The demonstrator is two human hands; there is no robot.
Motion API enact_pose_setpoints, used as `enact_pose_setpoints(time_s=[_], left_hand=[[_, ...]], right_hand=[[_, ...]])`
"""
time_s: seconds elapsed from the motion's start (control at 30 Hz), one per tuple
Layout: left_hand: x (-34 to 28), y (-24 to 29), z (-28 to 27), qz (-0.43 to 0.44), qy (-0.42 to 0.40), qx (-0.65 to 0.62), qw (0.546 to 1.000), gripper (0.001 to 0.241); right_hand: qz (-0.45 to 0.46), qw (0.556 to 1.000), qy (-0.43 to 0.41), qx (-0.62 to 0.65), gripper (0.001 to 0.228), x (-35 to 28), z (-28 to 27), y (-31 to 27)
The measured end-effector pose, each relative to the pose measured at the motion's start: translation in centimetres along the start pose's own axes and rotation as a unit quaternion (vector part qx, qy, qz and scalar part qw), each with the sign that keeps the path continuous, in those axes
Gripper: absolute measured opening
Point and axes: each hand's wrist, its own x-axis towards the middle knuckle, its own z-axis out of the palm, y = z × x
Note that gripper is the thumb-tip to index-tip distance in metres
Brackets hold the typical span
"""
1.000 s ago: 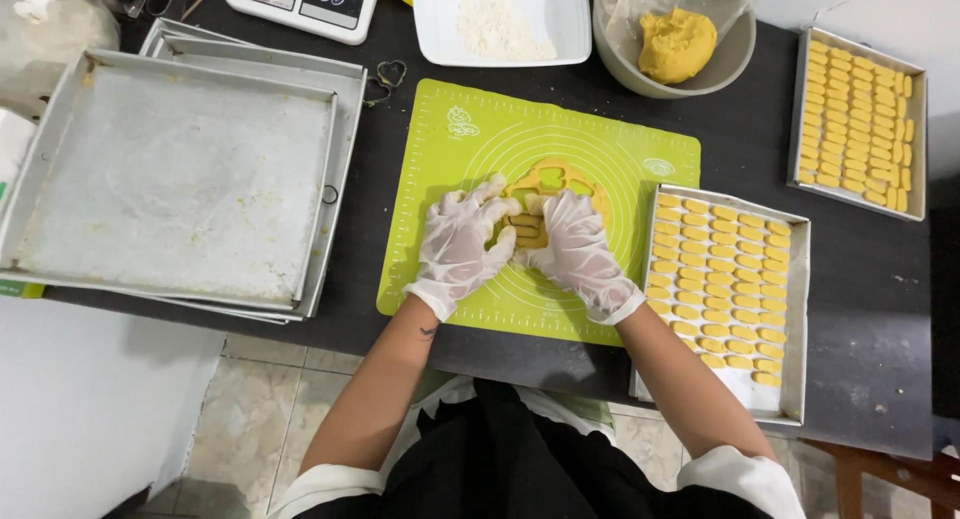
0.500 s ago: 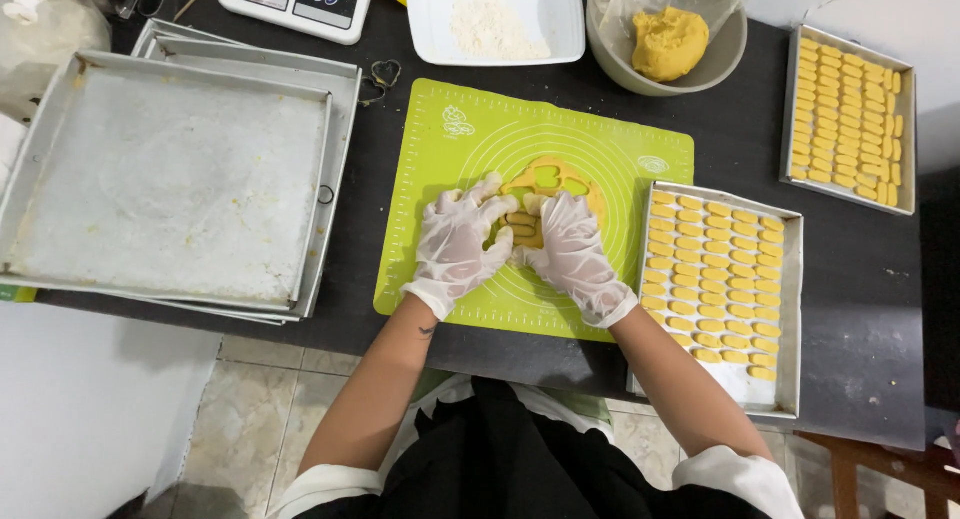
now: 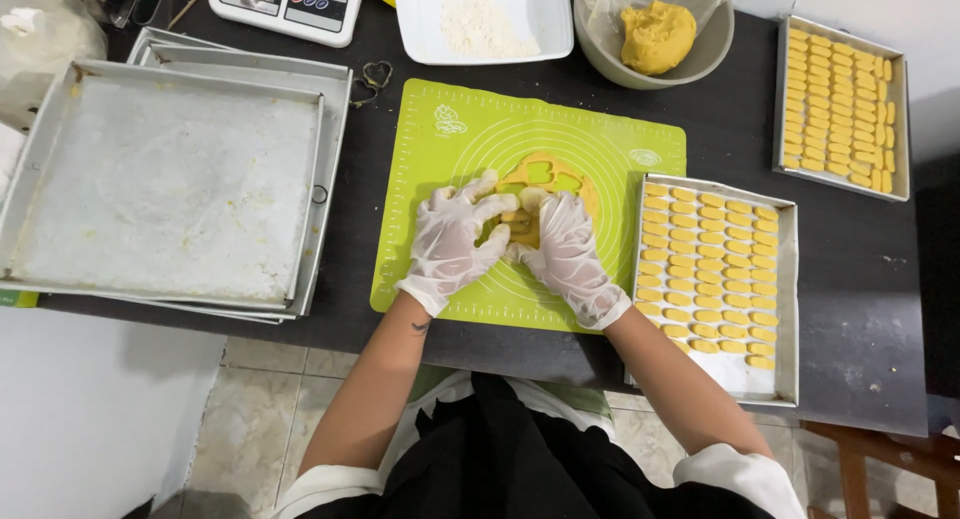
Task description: Cutting cookie shapes from rolled-out dough using a cutter and arranging them on a baking tray.
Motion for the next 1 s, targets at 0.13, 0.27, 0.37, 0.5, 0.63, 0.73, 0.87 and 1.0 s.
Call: enact_pose_setpoints(time_s=[0.13,0.27,0.37,0.5,0.63,0.73,0.87,1.0], left_hand=[[-0.1,-0.5,0.7,0.013,0.022,-0.014,1.000,0.043],[-0.1,-1.0,1.1,0.024,0.057,-0.040,0.997,0.048],[0.3,-1.7,2.6,0.040,0.104,-0.052,0.992,0.052],[0.4,-1.3,2.2,0.169,0.229,-0.121,0.951,0.049],[-0.4,1.1,1.8,0.251,0.280,-0.036,0.926,0.051],[-1.6,4.6,3.2,0.282,0.242,-0.045,0.927,0.058],[-3.5,9.9,5.3,0.344,0.199,-0.025,0.917,0.058],[-5.4,13.7,9.1,0.372,0.170,-0.045,0.911,0.047]], right_hand=[[-0.002,1.000,-0.008,-0.022,0.091,-0.7,-2.9,-2.4],[-0.033,0.997,0.027,0.067,0.055,-0.4,-3.0,-1.5],[-0.036,0.978,0.071,0.193,0.028,-0.2,-2.7,-1.2],[0.140,0.917,0.008,0.374,0.024,-2.8,-8.1,-3.9],[0.222,0.829,0.014,0.513,0.021,-6.1,-12.3,-3.3],[0.260,0.810,0.007,0.526,0.021,-9.1,-13.1,-1.0],[0.329,0.755,0.049,0.565,0.024,-14.0,-13.3,1.4],[0.425,0.705,0.090,0.561,0.025,-18.0,-14.2,2.4]])
